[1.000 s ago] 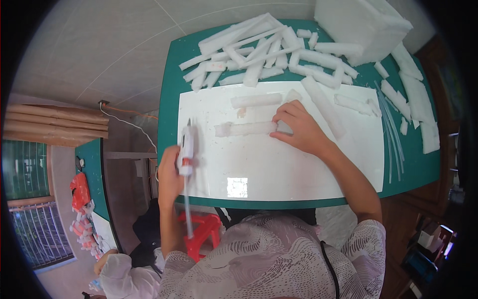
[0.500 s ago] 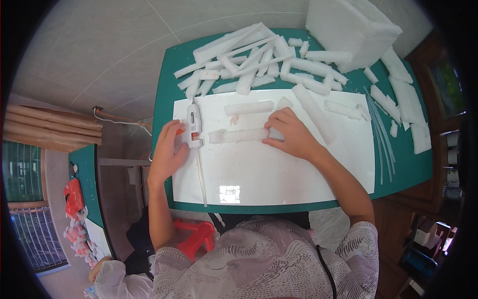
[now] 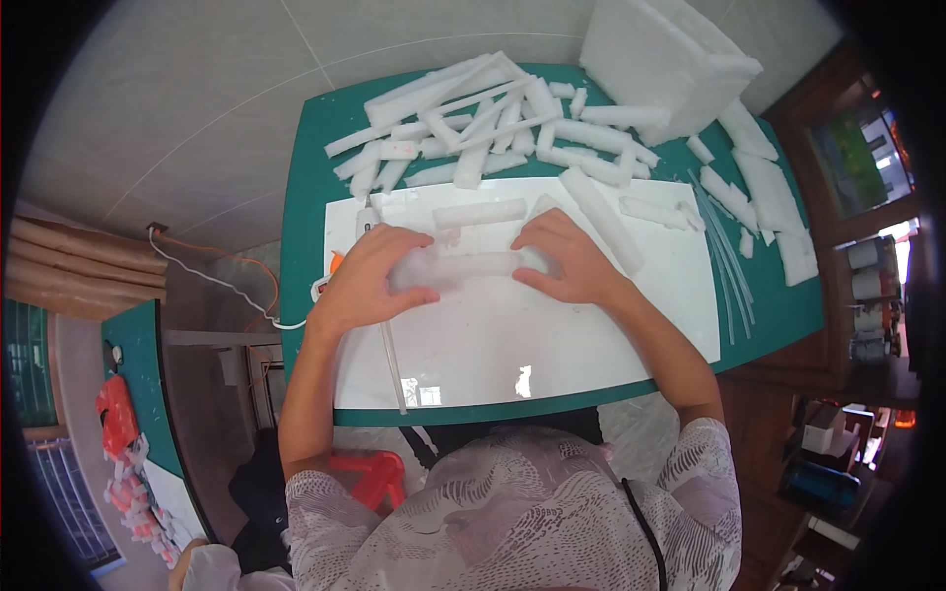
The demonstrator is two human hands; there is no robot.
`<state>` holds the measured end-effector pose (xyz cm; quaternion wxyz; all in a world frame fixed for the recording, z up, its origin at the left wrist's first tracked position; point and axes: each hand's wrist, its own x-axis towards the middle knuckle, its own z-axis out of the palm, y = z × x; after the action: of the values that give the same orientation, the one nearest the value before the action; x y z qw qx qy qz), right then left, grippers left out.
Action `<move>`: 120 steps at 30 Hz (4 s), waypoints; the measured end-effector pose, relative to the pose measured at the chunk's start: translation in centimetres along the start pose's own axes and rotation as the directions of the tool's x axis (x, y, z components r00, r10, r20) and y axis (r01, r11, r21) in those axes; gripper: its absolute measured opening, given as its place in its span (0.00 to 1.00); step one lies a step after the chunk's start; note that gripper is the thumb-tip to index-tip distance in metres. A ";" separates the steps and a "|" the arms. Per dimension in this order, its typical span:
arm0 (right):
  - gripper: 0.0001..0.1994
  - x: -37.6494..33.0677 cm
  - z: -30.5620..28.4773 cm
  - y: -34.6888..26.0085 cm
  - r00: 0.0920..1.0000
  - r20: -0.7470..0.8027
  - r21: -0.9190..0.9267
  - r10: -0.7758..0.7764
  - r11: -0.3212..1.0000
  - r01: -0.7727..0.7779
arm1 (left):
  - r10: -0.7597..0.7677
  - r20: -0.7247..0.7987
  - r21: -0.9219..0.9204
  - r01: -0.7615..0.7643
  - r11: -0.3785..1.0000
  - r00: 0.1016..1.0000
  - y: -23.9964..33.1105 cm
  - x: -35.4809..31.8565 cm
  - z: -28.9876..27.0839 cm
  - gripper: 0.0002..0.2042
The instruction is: Using a hot glue gun to assemble rectangular foam packaging pieces into a box-like structure.
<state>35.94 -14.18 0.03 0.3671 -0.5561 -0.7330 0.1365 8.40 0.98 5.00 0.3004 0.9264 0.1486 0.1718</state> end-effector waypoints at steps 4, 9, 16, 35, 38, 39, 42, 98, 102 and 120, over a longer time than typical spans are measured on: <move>0.12 -0.1 -0.8 0.0 0.992 -0.114 0.025 0.060 0.998 -0.058 | -0.032 -0.001 0.076 0.032 0.997 0.999 -1.2 -1.1 1.4 0.22; 0.15 -0.1 -1.6 0.9 0.931 -0.266 0.063 0.251 0.968 -0.244 | -0.045 0.012 0.145 0.043 0.989 0.999 -0.9 -1.0 1.6 0.23; 0.17 0.2 -1.6 1.3 0.986 -0.136 -0.309 0.098 0.941 -0.136 | -0.025 -0.031 0.127 0.029 0.991 0.999 -1.3 -1.1 2.3 0.21; 0.18 0.3 -2.2 -1.5 0.921 -0.070 0.340 0.382 0.878 -0.338 | -0.043 -0.066 0.106 0.050 0.993 0.997 -1.2 -1.0 2.8 0.22; 0.19 0.2 -1.4 -1.5 0.938 0.013 0.298 0.347 0.894 -0.335 | -0.045 -0.056 0.102 0.050 0.993 0.997 -1.1 -1.0 2.7 0.23; 0.20 0.2 -1.1 -1.6 0.948 0.002 0.309 0.319 0.901 -0.304 | -0.048 -0.057 0.102 0.054 0.993 0.997 -1.1 -1.1 2.7 0.23; 0.21 0.2 -0.8 -1.6 0.965 0.013 0.277 0.261 0.926 -0.254 | -0.052 -0.058 0.109 0.058 0.992 0.997 -1.2 -1.1 2.6 0.23; 0.19 0.6 -1.2 -2.3 0.944 0.136 0.036 0.301 0.951 -0.308 | -0.134 -0.036 0.091 0.137 0.986 0.990 -1.3 -1.2 2.6 0.23; 0.19 0.6 -1.2 -2.3 0.947 0.137 0.025 0.290 0.955 -0.296 | -0.128 -0.039 0.090 0.132 0.987 0.991 -1.4 -1.2 2.7 0.23; 0.19 0.7 -1.2 -2.5 0.938 0.146 0.031 0.314 0.946 -0.322 | -0.052 -0.086 0.095 0.060 0.994 0.995 -1.4 -1.1 2.8 0.21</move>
<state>34.94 -14.68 2.68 0.3031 -0.6462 -0.6534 0.2523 8.29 0.19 1.77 0.2531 0.9274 0.1951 0.1944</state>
